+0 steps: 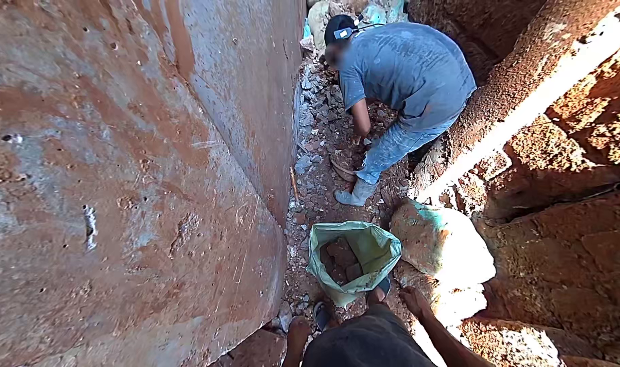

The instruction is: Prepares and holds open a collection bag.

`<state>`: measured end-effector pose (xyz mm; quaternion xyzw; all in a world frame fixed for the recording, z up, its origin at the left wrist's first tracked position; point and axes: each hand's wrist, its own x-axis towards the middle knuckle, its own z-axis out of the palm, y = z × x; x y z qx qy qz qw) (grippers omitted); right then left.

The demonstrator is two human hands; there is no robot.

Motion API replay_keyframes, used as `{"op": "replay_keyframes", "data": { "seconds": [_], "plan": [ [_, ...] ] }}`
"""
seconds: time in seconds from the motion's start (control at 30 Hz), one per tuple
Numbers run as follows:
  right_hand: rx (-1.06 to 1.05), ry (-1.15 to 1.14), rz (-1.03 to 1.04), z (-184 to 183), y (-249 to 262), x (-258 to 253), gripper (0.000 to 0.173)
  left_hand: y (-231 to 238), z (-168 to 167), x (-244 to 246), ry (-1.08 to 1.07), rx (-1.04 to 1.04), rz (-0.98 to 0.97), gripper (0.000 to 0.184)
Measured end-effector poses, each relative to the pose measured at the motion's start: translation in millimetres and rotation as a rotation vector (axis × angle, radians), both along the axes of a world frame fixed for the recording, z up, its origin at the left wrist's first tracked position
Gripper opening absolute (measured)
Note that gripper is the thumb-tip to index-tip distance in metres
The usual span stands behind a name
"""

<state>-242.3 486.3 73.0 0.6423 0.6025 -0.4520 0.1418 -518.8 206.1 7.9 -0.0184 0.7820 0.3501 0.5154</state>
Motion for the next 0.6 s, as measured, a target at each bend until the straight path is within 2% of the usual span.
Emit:
{"op": "replay_keyframes", "data": {
  "seconds": [0.6],
  "plan": [
    [0.010,-0.020,0.033,1.1,2.8,-0.1,0.033,-4.0,-0.4,8.7,-0.012,0.009,0.036,0.034]
  ]
}}
